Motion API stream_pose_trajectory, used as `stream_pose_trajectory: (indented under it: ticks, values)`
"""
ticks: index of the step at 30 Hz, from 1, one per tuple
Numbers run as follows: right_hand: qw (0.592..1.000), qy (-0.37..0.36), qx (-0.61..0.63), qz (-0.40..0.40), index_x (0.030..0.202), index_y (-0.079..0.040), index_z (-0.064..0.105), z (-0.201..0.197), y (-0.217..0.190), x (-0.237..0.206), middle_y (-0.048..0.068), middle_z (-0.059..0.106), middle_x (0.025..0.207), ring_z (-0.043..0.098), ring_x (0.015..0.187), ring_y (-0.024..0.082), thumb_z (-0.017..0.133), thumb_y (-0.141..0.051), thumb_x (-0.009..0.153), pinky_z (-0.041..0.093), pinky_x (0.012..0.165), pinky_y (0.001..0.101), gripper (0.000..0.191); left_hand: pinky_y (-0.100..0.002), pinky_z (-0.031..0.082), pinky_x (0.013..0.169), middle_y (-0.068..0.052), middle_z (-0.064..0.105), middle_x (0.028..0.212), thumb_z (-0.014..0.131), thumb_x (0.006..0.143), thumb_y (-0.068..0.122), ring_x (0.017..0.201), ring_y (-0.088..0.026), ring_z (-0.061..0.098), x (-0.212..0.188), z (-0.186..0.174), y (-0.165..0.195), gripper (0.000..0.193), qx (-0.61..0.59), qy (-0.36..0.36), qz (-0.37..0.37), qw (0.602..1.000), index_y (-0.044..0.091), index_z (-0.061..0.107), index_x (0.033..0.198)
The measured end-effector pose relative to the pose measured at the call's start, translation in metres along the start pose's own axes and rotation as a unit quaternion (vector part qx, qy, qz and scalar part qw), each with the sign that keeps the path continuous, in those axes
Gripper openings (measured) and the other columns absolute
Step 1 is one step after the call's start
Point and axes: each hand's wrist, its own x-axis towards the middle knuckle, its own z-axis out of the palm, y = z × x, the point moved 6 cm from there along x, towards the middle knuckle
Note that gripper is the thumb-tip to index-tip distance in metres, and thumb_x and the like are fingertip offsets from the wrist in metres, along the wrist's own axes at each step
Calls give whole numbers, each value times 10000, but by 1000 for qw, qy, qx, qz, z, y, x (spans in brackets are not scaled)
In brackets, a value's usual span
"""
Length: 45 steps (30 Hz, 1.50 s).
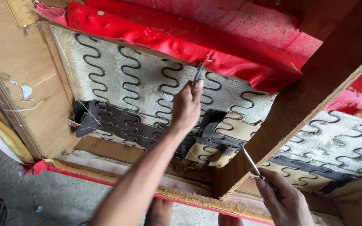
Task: The person uses pliers and a screwdriver to remove staples from the underside of a red upholstered chair. They systematically pull the staples out along the edge of the seat frame, exposing the springs and burlap underneath.
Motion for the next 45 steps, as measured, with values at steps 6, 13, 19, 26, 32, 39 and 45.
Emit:
stream_pose_trajectory:
  ticks: [6, 13, 19, 26, 32, 39, 45]
  values:
    - [998, 46, -42, 12, 1220, -109, 754, 2, 10, 3, 42, 623, 619, 542, 597, 85, 734, -221, 919, 460, 574, 240, 322, -361, 476, 592, -103, 633, 748, 465, 1100, 318, 636, -198, 592, -52, 41, -27, 336, -150, 148, -10, 978, 30, 636, 1093]
    - [957, 31, -127, -260, 1417, -102, 626, -29, -91, 44, 63, 729, 888, 671, 620, 71, 627, -148, 985, 568, 550, 274, 435, -302, 620, 836, -60, 713, 1017, 432, 1041, 284, 926, -140, 708, -117, 16, -29, 342, -377, 49, -139, 915, 59, 554, 1267]
    - [652, 119, -569, -487, 1388, -311, 679, -55, -239, 96, 39, 750, 795, 523, 372, 86, 586, -204, 1063, 335, 298, 278, 355, -319, 561, 794, -99, 694, 1026, 476, 1089, 262, 904, -163, 650, -104, -7, -9, 346, -365, 72, -83, 925, 5, 575, 1299]
    - [413, 36, -779, -469, 1396, -381, 650, -48, -282, 148, -92, 645, 720, 570, 550, 36, 642, -262, 924, 478, 530, 228, 487, -347, 580, 831, -88, 690, 1052, 497, 1055, 331, 956, -163, 677, -103, 14, 1, 402, -389, 67, -90, 914, 32, 551, 1318]
    - [458, -41, -706, -539, 1383, -299, 667, -50, -282, 197, -18, 636, 697, 586, 628, 112, 695, -184, 899, 519, 639, 276, 499, -345, 588, 826, -86, 710, 1051, 498, 1036, 374, 958, -161, 698, -112, 27, -7, 422, -387, 39, -132, 912, 47, 555, 1297]
    - [511, -75, -696, -499, 1396, -309, 673, -56, -261, 229, 2, 633, 680, 562, 584, 122, 707, -202, 948, 491, 605, 284, 461, -338, 583, 818, -97, 698, 1024, 520, 1040, 373, 938, -163, 692, -118, 22, -33, 419, -383, 45, -136, 913, 37, 559, 1286]
    - [441, -32, -699, -562, 1312, -301, 718, -54, -268, 211, 2, 562, 599, 569, 575, 115, 686, -214, 948, 487, 578, 287, 376, -332, 578, 807, -83, 695, 1013, 539, 1024, 367, 922, -147, 680, -120, 20, -46, 412, -384, 53, -164, 907, 44, 562, 1278]
